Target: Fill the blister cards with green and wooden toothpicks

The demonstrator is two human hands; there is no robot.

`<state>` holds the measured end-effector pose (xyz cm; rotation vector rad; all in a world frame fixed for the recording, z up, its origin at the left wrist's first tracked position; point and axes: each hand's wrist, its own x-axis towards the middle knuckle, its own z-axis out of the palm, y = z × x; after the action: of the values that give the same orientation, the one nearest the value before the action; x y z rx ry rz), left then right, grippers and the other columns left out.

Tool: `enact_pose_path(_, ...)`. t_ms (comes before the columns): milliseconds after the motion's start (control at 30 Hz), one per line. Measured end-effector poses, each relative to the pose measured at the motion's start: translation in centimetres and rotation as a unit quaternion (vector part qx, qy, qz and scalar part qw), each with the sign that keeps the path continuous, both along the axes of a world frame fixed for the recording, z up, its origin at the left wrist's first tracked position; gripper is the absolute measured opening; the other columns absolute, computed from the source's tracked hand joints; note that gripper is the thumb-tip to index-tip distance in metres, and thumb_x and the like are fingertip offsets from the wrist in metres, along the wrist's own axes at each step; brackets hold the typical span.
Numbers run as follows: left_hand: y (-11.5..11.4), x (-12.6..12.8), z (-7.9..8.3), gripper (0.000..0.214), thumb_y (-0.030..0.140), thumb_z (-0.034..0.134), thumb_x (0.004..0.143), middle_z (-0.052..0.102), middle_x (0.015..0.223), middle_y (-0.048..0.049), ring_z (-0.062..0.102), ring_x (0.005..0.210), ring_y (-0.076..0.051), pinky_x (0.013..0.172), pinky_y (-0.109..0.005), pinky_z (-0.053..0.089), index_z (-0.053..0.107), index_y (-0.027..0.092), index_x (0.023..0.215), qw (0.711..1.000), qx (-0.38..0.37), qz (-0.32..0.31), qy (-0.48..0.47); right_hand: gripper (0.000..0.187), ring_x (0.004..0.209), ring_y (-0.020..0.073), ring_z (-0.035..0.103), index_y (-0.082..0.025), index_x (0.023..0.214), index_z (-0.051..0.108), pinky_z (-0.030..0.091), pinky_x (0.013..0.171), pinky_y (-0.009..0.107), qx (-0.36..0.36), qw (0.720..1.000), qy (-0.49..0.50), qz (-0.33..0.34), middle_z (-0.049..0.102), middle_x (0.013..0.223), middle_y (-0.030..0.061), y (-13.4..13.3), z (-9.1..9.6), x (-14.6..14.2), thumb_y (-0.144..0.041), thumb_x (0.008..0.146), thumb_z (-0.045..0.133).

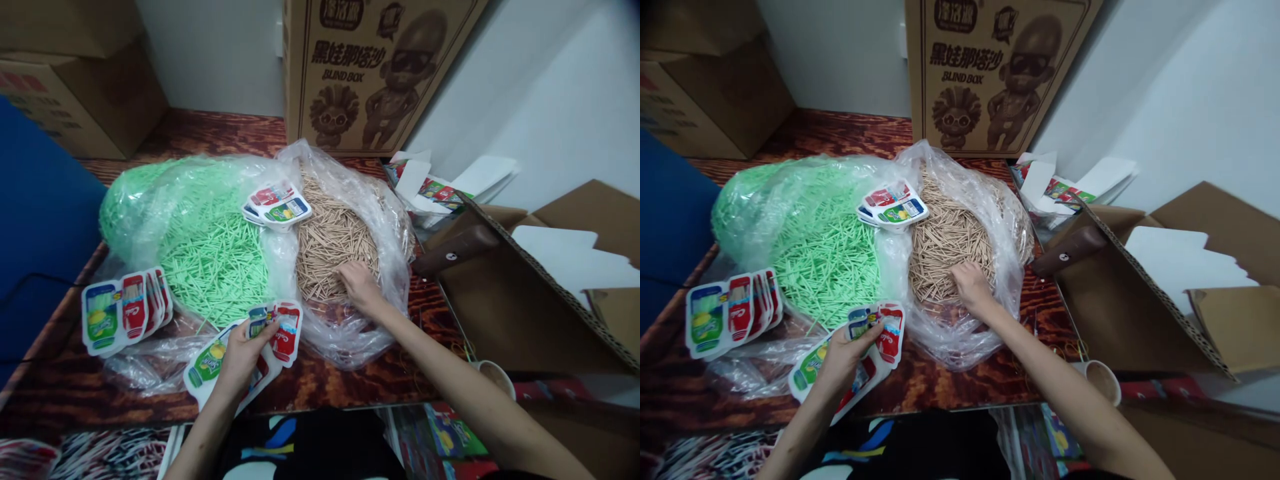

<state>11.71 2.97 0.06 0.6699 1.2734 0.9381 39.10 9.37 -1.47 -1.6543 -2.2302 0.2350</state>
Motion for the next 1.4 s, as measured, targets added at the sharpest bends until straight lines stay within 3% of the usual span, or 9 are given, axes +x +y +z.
enact_pose_path(167, -0.2, 0.1, -0.3, 0.029, 0.032, 0.081, 0.06, 0.072, 0.065, -0.0025, 0.067, 0.058, -0.017, 0.061, -0.027, 0.054, 0.072, 0.013, 0.081, 1.0, -0.011, -0.01, -0.01, 0.016, 0.078, 0.0182, 0.058, -0.02, 0.079, 0.053, 0.042, 0.078, 0.032, -0.054, 0.96, 0.257, -0.096, 0.066, 0.078, 0.0034, 1.1, 1.5, -1.1, -0.022, 0.09, 0.042)
enact_pose_path(300, -0.3, 0.1, -0.2, 0.028, 0.03, 0.083, 0.058, 0.074, 0.07, -0.0036, 0.067, 0.06, -0.017, 0.061, -0.026, 0.054, 0.072, 0.013, 0.078, 1.0, -0.006, 0.007, -0.025, 0.012, 0.066, 0.0158, 0.061, -0.021, 0.082, 0.05, 0.048, 0.071, 0.031, -0.098, 0.811, 0.555, -0.155, 0.062, 0.069, -0.0022, 0.4, 1.8, -2.0, -0.033, 0.085, 0.052)
enact_pose_path(400, -0.4, 0.1, 0.0, 0.03, 0.03, 0.083, 0.057, 0.074, 0.071, -0.004, 0.068, 0.063, -0.018, 0.063, -0.026, 0.054, 0.072, 0.012, 0.079, 0.999, -0.01, 0.016, -0.027, 0.023, 0.056, 0.0136, 0.058, -0.02, 0.088, 0.053, 0.049, 0.064, 0.03, -0.166, 0.694, 0.678, -0.176, 0.057, 0.064, -0.0052, -1.3, 1.2, -2.8, -0.036, 0.076, 0.064)
enact_pose_path(500, -0.4, 0.2, -0.1, 0.032, 0.032, 0.082, 0.059, 0.073, 0.07, -0.0041, 0.068, 0.064, -0.018, 0.065, -0.027, 0.054, 0.072, 0.012, 0.081, 1.0, -0.018, 0.009, -0.021, 0.032, 0.056, 0.0134, 0.058, -0.018, 0.094, 0.058, 0.05, 0.062, 0.029, -0.191, 0.654, 0.707, -0.188, 0.055, 0.061, -0.0052, -3.4, 0.4, -3.8, -0.036, 0.071, 0.07)
enact_pose_path(700, -0.4, 0.8, -0.1, 0.031, 0.03, 0.083, 0.058, 0.073, 0.07, -0.0029, 0.066, 0.062, -0.016, 0.063, -0.024, 0.052, 0.071, 0.012, 0.08, 0.999, -0.015, 0.011, -0.038, 0.011, 0.08, 0.0164, 0.062, -0.021, 0.091, 0.057, 0.046, 0.081, 0.031, -0.06, 0.796, 0.574, -0.183, 0.065, 0.079, 0.0001, -7.0, -1.6, -6.3, -0.031, 0.086, 0.055)
enact_pose_path(767, -0.4, 0.9, 0.0, 0.029, 0.03, 0.083, 0.058, 0.073, 0.07, -0.0025, 0.065, 0.061, -0.014, 0.062, -0.023, 0.052, 0.071, 0.012, 0.078, 0.999, -0.016, 0.013, -0.04, 0.011, 0.083, 0.0167, 0.062, -0.021, 0.095, 0.056, 0.045, 0.082, 0.031, -0.06, 0.822, 0.537, -0.178, 0.065, 0.081, 0.0004, -7.7, -2.4, -6.8, -0.028, 0.088, 0.051)
enact_pose_path(1133, -0.5, 0.6, 0.3, 0.029, 0.029, 0.083, 0.057, 0.073, 0.067, -0.0001, 0.064, 0.059, -0.013, 0.061, -0.022, 0.051, 0.071, 0.013, 0.077, 0.999, -0.013, 0.032, -0.021, 0.013, 0.083, 0.0171, 0.058, -0.02, 0.083, 0.059, 0.043, 0.079, 0.029, -0.085, 0.879, 0.451, -0.13, 0.062, 0.081, 0.0024, -8.1, -3.7, -6.9, -0.023, 0.089, 0.047)
enact_pose_path(1300, -0.4, 0.2, 0.0, 0.029, 0.028, 0.083, 0.056, 0.073, 0.068, -0.0012, 0.066, 0.06, -0.015, 0.062, -0.024, 0.052, 0.071, 0.013, 0.077, 0.998, -0.008, 0.049, -0.029, 0.013, 0.065, 0.0147, 0.054, -0.021, 0.089, 0.051, 0.045, 0.063, 0.026, -0.094, 0.862, 0.466, -0.176, 0.055, 0.071, -0.0011, -7.1, -3.2, -5.7, -0.027, 0.092, 0.04)
enact_pose_path(1400, -0.4, 0.0, 0.0, 0.03, 0.028, 0.083, 0.057, 0.074, 0.07, -0.0023, 0.066, 0.061, -0.015, 0.062, -0.025, 0.053, 0.071, 0.012, 0.08, 0.998, -0.014, 0.047, -0.03, 0.015, 0.067, 0.0158, 0.052, -0.021, 0.081, 0.048, 0.043, 0.064, 0.027, -0.097, 0.928, 0.33, -0.143, 0.054, 0.075, 0.0008, -6.0, -2.4, -4.6, -0.021, 0.091, 0.038)
